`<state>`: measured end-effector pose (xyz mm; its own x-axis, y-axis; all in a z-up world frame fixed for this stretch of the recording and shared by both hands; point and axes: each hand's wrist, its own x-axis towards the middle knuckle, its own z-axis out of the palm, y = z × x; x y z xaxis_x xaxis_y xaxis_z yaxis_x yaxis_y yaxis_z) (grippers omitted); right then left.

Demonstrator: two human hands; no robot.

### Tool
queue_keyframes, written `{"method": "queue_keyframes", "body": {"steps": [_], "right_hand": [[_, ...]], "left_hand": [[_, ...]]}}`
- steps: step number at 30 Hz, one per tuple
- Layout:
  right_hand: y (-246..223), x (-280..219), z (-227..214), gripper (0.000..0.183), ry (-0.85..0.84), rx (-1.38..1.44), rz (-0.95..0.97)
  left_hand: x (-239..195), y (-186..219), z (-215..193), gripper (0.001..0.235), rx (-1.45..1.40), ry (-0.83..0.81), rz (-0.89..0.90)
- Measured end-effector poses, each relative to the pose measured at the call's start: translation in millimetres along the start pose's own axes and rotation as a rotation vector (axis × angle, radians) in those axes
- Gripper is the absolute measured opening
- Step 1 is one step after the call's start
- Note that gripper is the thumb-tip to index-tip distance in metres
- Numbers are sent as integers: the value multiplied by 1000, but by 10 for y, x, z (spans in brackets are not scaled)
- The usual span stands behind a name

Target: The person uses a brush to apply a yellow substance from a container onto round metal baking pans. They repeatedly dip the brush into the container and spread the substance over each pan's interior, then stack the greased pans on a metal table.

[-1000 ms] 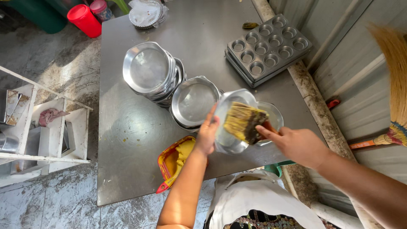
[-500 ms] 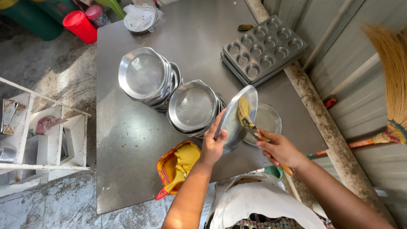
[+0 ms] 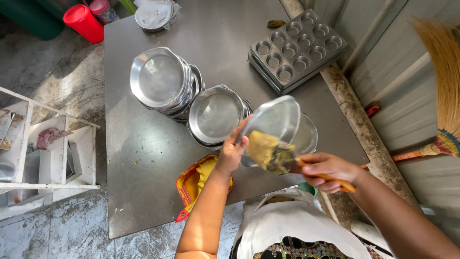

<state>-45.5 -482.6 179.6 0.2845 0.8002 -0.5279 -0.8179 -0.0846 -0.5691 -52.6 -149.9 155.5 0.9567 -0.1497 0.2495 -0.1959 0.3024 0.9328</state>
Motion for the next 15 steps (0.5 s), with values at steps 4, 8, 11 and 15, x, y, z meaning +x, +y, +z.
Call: {"method": "queue_keyframes", "body": {"steps": [4,8,11,15], "right_hand": [[59,350,-8,56,250,-461,110],[-52,405,-78,60,655,-910,68],[-137,267,-100,62,789,-1109,-322],[-9,331,160,62,880,-911,-296]], "left_hand": [[-30,14,93,55,56,-146,-50],[-92,-20,116,56,130,-105,-65],[-87,-59,44,56,21,99,3],[-140,-180,29,56,-103,196,22]]}}
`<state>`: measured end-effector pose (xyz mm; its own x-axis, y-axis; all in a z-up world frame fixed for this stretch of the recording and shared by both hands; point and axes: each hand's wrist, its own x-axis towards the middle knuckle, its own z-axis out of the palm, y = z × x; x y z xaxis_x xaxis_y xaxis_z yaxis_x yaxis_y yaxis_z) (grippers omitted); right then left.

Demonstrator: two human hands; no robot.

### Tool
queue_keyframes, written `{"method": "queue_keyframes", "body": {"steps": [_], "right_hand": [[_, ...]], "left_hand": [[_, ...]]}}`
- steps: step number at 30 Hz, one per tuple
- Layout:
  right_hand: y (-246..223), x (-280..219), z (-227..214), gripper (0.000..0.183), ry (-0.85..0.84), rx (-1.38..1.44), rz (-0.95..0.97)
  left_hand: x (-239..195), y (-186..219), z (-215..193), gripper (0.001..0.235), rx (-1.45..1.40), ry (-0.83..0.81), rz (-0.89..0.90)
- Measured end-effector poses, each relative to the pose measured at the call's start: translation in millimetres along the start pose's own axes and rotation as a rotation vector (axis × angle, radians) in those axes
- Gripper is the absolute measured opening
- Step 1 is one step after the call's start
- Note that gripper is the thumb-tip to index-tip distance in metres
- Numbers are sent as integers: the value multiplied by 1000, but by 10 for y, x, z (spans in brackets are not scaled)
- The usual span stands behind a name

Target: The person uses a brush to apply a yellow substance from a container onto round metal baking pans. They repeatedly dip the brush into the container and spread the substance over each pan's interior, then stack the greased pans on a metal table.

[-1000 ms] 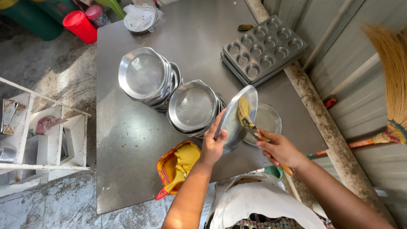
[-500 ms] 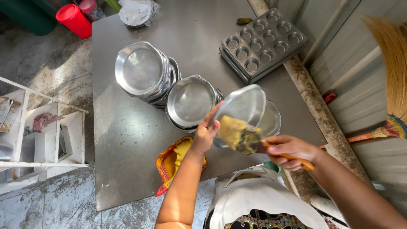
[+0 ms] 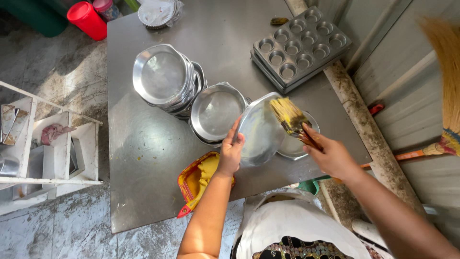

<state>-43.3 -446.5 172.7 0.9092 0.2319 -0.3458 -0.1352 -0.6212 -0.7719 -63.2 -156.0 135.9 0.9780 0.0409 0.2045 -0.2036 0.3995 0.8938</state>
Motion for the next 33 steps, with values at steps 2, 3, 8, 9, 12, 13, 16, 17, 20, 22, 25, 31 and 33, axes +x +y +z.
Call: {"method": "queue_keyframes", "body": {"steps": [2,3,8,9,12,13,16,17,20,22,25,31,33], "right_hand": [[-86,-124,251,62,58,221,-280],[-118,-232,421,66,33,95,-271],[-62,-465,437,65,-329,-201,-194],[-13,-483,257,66,-361,-78,-272],[-58,-401,-81,63,-257,-161,-132],[-123,-343,-198,62,-185,-265,-27],[-351,-279,-74,64,-71,-465,102],[-418,-304,29,68,-25,-527,-44],[-450,-465,258,77,32,-700,-393],[-397,-549,231,80,-44,-806,-540],[-302,-649,64,85,-295,-1040,-602],[-206,-381,-238,84,-198,-1088,-449],[-110,-164,-258,75,17,-695,-570]], "left_hand": [[5,-121,90,55,-44,16,11],[16,-145,97,55,-46,17,-17],[49,-114,-53,52,44,149,-119],[52,-107,-110,52,-44,141,-141],[140,-168,-152,52,-231,80,-189],[186,-219,-89,52,-241,43,-193],[89,-387,158,56,-216,-1,-259],[117,-395,205,58,-199,-11,-276],[126,-346,236,57,-159,-85,-255],[119,-268,201,56,-194,-98,-284],[80,-166,136,54,-233,-65,-317],[-43,-158,281,55,-291,-56,-361],[-60,-139,352,55,-177,-86,-293]]}}
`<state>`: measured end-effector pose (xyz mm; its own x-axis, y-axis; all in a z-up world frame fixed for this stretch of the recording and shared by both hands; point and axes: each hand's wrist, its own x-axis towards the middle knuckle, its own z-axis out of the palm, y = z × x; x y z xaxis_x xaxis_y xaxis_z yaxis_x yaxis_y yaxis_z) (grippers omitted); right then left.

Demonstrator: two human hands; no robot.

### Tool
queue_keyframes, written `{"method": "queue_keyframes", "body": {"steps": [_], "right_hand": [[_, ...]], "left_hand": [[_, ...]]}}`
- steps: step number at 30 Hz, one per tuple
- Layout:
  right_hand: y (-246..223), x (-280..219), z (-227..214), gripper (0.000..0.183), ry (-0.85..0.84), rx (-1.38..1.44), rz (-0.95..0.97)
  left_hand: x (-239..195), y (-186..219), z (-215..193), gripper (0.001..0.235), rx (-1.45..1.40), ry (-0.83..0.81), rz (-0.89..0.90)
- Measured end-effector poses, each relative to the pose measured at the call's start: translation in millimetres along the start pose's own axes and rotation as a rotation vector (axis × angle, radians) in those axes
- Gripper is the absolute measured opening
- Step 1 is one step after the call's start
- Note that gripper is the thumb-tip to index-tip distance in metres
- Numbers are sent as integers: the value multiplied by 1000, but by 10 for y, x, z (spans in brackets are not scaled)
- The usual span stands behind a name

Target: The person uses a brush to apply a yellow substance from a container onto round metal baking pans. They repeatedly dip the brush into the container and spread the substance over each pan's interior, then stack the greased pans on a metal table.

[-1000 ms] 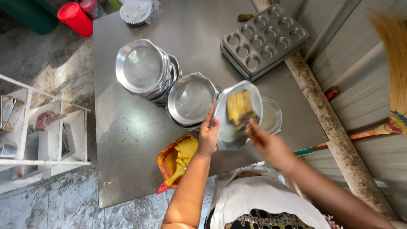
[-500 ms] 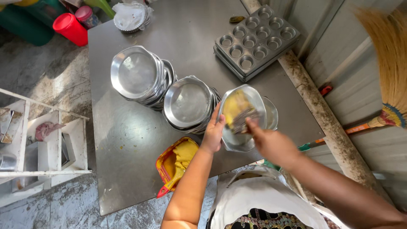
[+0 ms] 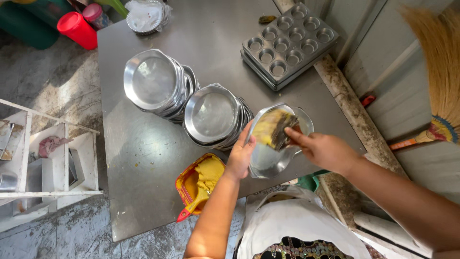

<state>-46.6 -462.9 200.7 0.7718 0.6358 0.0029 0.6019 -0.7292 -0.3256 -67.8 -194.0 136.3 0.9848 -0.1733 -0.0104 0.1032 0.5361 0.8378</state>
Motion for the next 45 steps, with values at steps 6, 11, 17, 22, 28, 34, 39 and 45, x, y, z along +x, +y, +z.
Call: {"method": "queue_keyframes", "body": {"steps": [6,11,17,22,28,34,39,45], "right_hand": [[238,144,434,66,79,996,242],[128,-17,689,44,-445,1781,834],[161,-232,706,28,-825,2331,722],[445,-397,372,38,-712,2228,358],[617,-189,539,52,-803,1684,482],[786,57,777,69,-566,667,446],[804,-112,416,66,-275,514,828],[642,-561,49,66,-38,856,933]], "left_hand": [[-141,137,150,54,399,-16,258],[-171,185,209,51,601,-29,383],[-61,52,68,49,736,-79,494],[59,37,-164,53,438,0,297],[140,-89,-127,56,341,13,59],[241,-386,-334,53,212,-7,148],[451,-1005,-717,53,80,367,94],[772,-2061,-1006,55,114,714,-4]]}}
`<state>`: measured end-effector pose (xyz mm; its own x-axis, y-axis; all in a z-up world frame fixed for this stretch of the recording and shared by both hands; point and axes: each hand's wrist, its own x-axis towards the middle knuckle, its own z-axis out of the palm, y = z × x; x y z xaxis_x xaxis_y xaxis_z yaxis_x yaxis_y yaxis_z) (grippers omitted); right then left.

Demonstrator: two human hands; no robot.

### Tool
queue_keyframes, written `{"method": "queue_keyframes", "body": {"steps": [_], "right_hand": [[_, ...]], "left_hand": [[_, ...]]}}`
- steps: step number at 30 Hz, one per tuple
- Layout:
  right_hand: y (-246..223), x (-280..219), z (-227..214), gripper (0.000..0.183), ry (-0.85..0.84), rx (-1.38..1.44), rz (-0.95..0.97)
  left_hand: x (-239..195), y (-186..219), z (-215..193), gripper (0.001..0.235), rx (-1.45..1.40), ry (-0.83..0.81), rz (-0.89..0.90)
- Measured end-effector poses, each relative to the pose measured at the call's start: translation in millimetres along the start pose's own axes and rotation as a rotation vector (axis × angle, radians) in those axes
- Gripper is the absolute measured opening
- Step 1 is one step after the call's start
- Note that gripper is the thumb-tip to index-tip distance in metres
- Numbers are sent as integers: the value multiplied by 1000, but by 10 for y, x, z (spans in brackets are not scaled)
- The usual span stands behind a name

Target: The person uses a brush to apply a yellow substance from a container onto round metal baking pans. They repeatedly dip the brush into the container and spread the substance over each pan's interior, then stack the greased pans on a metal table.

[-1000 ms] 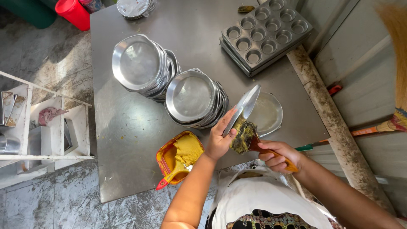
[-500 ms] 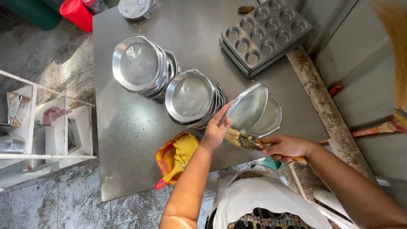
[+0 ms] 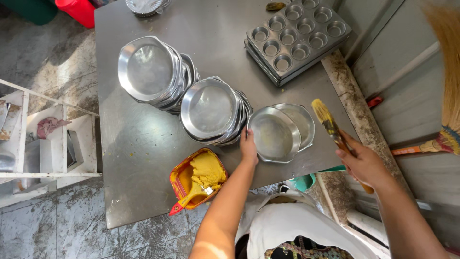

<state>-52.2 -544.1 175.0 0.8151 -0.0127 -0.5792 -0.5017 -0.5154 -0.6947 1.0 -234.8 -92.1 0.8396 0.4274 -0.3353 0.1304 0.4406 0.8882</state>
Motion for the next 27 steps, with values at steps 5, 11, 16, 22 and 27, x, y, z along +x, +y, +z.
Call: {"method": "queue_keyframes", "body": {"steps": [5,11,16,22,27], "right_hand": [[281,-173,61,68,13,26,0],[581,-207,104,68,15,-60,35],[468,-104,156,67,-51,0,75],[256,85,335,67,-270,13,-121],[-41,259,726,69,-380,-38,-178]], "left_hand": [[170,-505,255,55,139,137,-59],[167,-564,556,53,463,89,93],[133,-465,591,76,1085,168,276],[46,-398,327,69,908,-74,4],[-304,-214,-382,44,277,-67,15]]}}
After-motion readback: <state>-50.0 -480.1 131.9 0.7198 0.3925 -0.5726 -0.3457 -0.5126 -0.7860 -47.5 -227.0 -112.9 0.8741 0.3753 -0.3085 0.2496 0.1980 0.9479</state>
